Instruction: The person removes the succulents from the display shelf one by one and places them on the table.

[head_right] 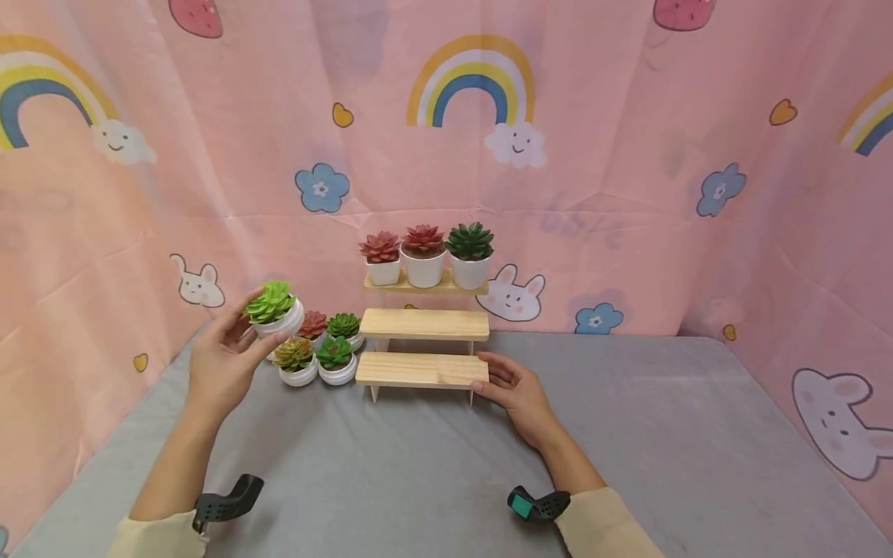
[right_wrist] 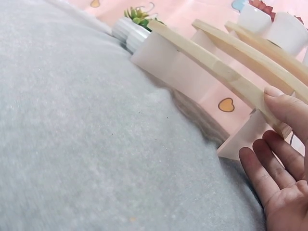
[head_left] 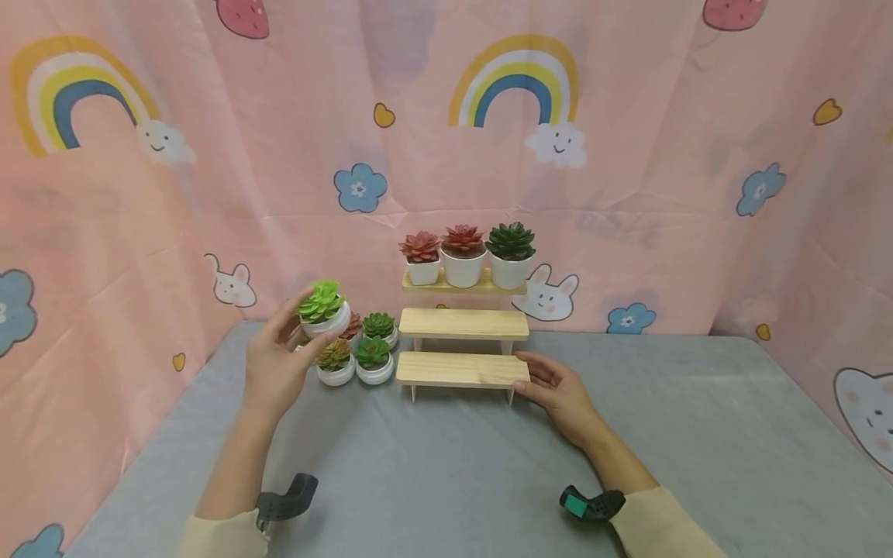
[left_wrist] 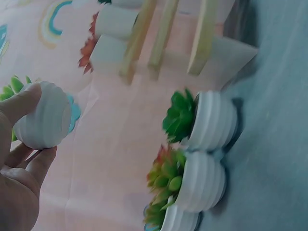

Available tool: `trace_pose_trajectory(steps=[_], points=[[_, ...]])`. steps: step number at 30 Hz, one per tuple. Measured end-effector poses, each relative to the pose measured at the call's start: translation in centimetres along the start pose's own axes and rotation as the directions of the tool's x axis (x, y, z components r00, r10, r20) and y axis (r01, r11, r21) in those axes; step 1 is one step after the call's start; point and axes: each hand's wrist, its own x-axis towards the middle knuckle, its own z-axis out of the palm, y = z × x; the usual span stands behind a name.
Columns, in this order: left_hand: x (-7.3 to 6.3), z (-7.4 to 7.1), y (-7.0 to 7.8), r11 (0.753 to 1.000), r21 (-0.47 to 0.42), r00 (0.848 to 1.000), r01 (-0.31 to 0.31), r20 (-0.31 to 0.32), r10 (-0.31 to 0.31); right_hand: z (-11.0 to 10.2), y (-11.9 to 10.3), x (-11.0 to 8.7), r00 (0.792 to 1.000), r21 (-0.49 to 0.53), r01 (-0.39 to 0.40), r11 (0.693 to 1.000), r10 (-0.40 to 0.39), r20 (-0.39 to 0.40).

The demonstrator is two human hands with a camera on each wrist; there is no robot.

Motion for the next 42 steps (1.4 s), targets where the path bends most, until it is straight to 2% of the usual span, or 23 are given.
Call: trace_pose_trajectory(steps=[6,9,14,18,22,27,35,42], points=[[0.2,-2.2,-0.7,0.998,0.066,0.995,0.025,-0.093,-0.019,-0.1,-0.1,0.1,1.000,0.008,0.001,1.000,-0.001,0.003],[0.3,-3.0,-1.6,0.995,0.082,0.992,0.064,-0.113,-0.055,0.0,-0.1,0.0,1.000,0.009,0.000,1.000,0.000,0.005],[0.3,-3.8,-3.3,0.988,0.059,0.983,0.144,-0.127,-0.136,0.1,-0.2,-0.1,1.000,0.017,-0.006,1.000,0.006,0.003],[0.3,-4.0,-4.9,0.980,0.043,0.976,0.193,-0.111,-0.187,0.2,-0.1,-0.1,1.000,0.011,-0.011,1.000,0.011,-0.002],[0.2,-4.1,-6.4,0.971,0.065,0.970,0.232,-0.087,-0.226,0.2,-0.1,-0.1,1.000,0.013,-0.011,1.000,0.011,-0.005],[-0.3,-4.2,-8.1,0.959,0.078,0.962,0.274,-0.031,-0.272,0.1,-0.1,-0.1,1.000,0.019,-0.005,1.000,0.005,-0.005],[-1.0,-4.0,-10.0,0.954,0.102,0.957,0.283,0.036,-0.288,0.1,-0.1,-0.1,1.000,0.028,0.005,1.000,-0.005,-0.004],[-1.5,-4.2,-11.4,0.956,0.085,0.958,0.281,0.037,-0.285,0.1,-0.1,-0.1,1.000,0.029,0.007,1.000,-0.007,0.001]])
